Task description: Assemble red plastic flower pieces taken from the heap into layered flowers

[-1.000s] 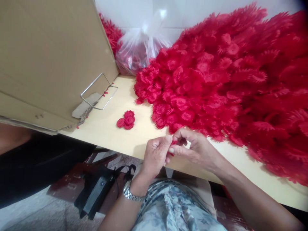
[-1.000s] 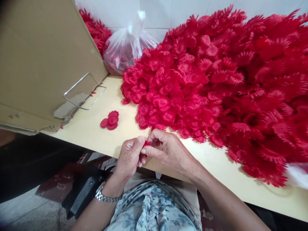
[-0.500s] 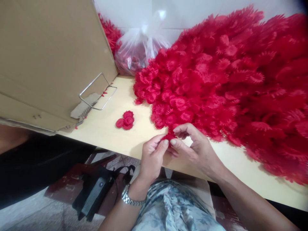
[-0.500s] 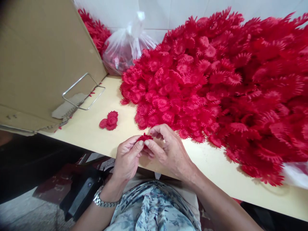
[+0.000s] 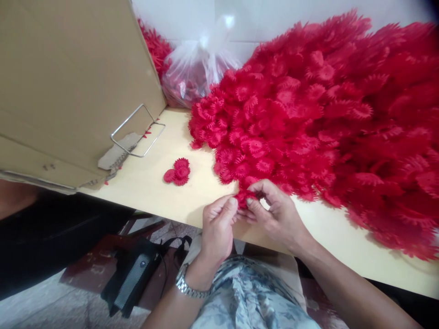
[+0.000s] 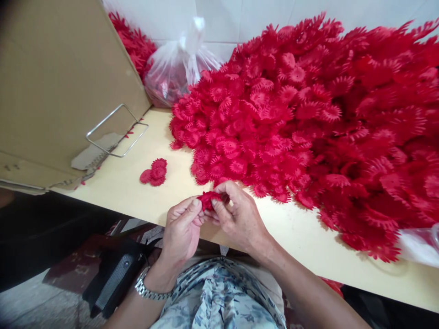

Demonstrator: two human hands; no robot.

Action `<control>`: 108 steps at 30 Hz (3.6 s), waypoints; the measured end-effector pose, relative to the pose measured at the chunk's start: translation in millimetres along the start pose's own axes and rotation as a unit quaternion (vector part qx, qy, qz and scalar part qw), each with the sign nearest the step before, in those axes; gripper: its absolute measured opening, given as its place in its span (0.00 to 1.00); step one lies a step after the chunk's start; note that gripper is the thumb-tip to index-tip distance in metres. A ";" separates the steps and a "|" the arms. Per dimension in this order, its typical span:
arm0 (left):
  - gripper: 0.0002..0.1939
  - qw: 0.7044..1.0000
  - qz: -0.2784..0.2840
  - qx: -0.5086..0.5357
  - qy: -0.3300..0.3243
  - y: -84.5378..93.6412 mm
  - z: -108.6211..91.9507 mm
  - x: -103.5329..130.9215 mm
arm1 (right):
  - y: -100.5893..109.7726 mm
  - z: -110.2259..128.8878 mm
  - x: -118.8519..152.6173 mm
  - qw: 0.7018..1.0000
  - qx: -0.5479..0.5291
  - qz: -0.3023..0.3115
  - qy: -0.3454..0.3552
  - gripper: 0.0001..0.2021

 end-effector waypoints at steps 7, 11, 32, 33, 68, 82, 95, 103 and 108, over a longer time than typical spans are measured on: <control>0.17 0.995 -0.097 -0.002 0.014 5.1 0.5 -0.5 | -4.1 27.2 4.8 0.972 0.165 -0.057 0.158 0.09; 0.17 0.992 -0.127 0.016 0.015 4.8 -1.5 -0.1 | -7.5 41.3 9.0 0.943 0.230 -0.082 0.224 0.10; 0.17 0.992 -0.120 -0.036 -0.022 13.2 -13.1 -14.5 | -10.9 50.0 9.1 0.908 0.267 -0.005 0.324 0.07; 0.18 0.991 -0.131 -0.013 -0.014 13.5 -15.1 -16.2 | -11.4 51.8 10.9 0.903 0.269 -0.007 0.335 0.08; 0.11 0.999 0.017 0.008 0.026 -5.1 -9.0 -9.0 | -1.5 15.6 -26.3 0.993 -0.061 0.100 -0.001 0.08; 0.07 0.997 0.026 -0.056 0.035 -0.3 -2.3 -5.7 | 0.2 14.2 -25.4 0.994 -0.008 0.112 0.014 0.07; 0.05 0.998 0.040 -0.041 0.017 -0.5 -1.8 -4.7 | -6.3 29.7 -19.7 0.962 0.182 0.098 0.177 0.17; 0.05 0.999 0.000 0.010 0.041 1.8 -5.9 -6.3 | -1.4 36.2 -17.7 0.960 0.178 0.092 0.193 0.11; 0.05 0.997 -0.022 0.042 0.057 2.6 -6.7 -7.5 | 5.2 42.9 -8.5 0.945 0.184 0.036 0.267 0.07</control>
Point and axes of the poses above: each hand's wrist, its own x-axis away from the middle knuckle, its own y-axis out of the back of the hand, z = x × y, the point moved 7 cm from there along -x, towards the middle knuckle, and after that the axes turned 11 degrees about -x, right-handed, at the moved point
